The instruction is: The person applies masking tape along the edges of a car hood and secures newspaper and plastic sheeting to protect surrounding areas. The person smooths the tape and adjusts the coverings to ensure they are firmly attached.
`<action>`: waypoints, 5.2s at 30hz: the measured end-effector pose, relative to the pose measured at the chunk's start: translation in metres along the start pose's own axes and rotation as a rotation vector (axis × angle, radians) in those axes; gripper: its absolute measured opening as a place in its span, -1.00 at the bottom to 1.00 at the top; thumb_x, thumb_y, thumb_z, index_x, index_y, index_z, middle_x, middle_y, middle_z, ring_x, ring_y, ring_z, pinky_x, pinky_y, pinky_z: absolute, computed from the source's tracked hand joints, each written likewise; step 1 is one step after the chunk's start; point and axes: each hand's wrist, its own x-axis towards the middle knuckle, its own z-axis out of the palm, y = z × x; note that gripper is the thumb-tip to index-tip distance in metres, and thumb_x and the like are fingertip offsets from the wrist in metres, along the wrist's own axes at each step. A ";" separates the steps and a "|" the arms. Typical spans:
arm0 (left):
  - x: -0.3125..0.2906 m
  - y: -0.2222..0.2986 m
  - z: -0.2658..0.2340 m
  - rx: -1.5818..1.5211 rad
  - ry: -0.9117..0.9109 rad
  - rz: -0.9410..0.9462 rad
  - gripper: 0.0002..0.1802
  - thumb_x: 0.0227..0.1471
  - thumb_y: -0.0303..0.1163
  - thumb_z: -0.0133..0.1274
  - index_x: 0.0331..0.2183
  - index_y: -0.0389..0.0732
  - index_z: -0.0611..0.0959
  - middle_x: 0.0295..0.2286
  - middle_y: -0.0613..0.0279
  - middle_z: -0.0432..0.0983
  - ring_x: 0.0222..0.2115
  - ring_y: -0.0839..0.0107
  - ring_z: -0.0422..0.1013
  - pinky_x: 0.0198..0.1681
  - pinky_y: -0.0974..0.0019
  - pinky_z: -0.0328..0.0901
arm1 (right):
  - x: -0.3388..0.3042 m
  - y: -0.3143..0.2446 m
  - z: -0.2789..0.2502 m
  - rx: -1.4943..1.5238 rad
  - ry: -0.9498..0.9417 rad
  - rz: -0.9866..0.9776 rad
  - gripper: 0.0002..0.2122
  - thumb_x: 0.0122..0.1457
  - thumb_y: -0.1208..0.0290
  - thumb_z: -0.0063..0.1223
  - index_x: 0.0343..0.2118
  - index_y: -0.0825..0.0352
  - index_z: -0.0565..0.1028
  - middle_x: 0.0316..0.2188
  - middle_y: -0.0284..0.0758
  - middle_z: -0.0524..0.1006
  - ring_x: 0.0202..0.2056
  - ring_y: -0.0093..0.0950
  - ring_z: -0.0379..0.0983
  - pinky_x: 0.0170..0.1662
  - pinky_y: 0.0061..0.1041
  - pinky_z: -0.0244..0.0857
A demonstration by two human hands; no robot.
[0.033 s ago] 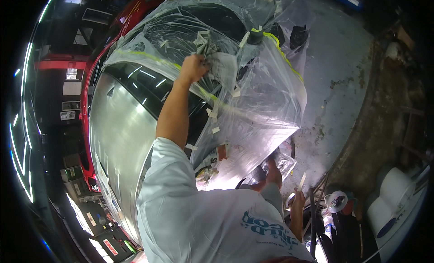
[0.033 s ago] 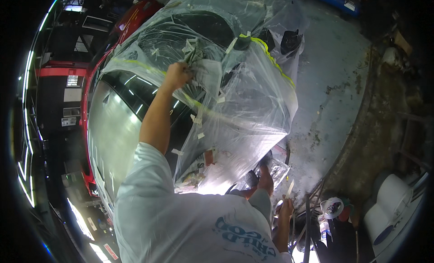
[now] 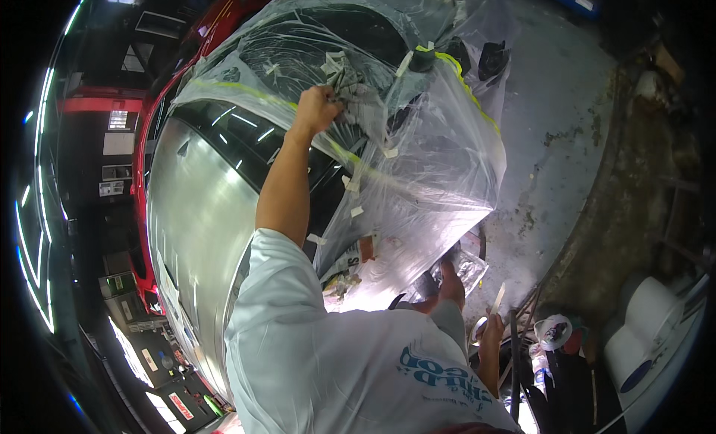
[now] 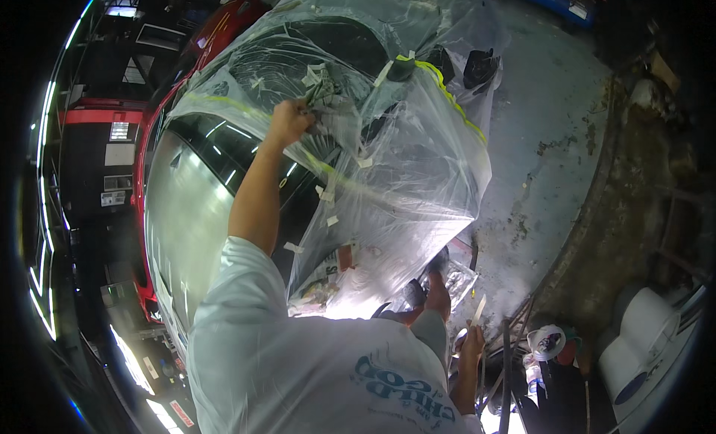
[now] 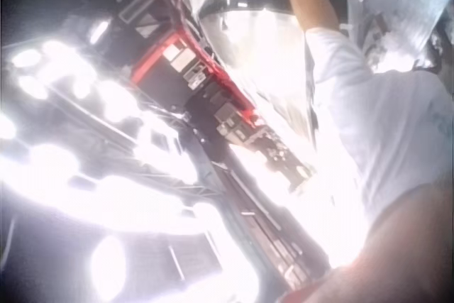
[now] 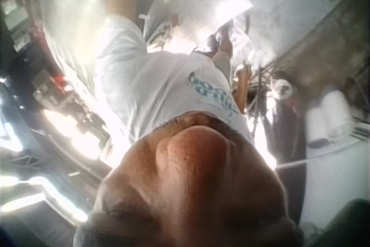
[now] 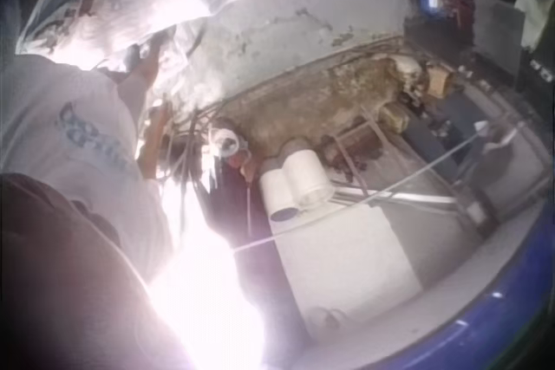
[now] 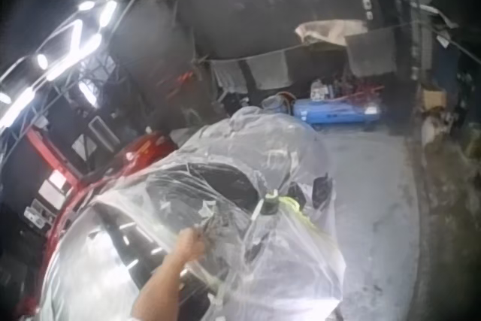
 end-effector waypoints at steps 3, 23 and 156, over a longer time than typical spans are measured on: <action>-0.004 -0.001 -0.026 -0.323 0.260 0.040 -0.70 -0.14 -0.29 0.28 -0.44 -0.38 0.71 -0.57 -0.09 0.62 -0.48 0.05 0.60 -0.32 0.08 0.43 | -0.003 -0.002 -0.008 0.023 0.010 0.016 -0.64 0.49 0.24 -0.22 0.11 0.29 0.56 -0.73 -0.45 0.35 -0.75 -0.64 0.22 -0.66 -0.58 0.07; -0.107 0.274 -0.150 -0.595 0.309 0.365 -0.64 0.02 -0.23 0.34 -0.33 -0.39 0.74 -0.57 0.29 0.57 -0.53 0.54 0.43 -0.44 0.36 0.29 | 0.001 0.063 0.000 0.164 0.147 0.026 -0.70 0.43 0.28 -0.05 0.10 0.26 0.57 -0.44 -0.34 0.56 -0.52 -0.56 0.46 -0.50 -0.51 0.31; -0.028 -0.146 -0.059 -0.159 0.559 -0.920 -0.43 0.02 -0.29 0.17 0.04 -0.39 0.50 -0.04 -0.34 0.59 0.02 -0.24 0.54 0.11 -0.09 0.44 | 0.075 0.022 -0.036 -0.316 -0.021 -0.013 -0.81 0.44 0.27 -0.16 -0.17 0.26 0.43 -0.70 -0.34 0.42 -0.74 -0.50 0.37 -0.69 -0.48 0.25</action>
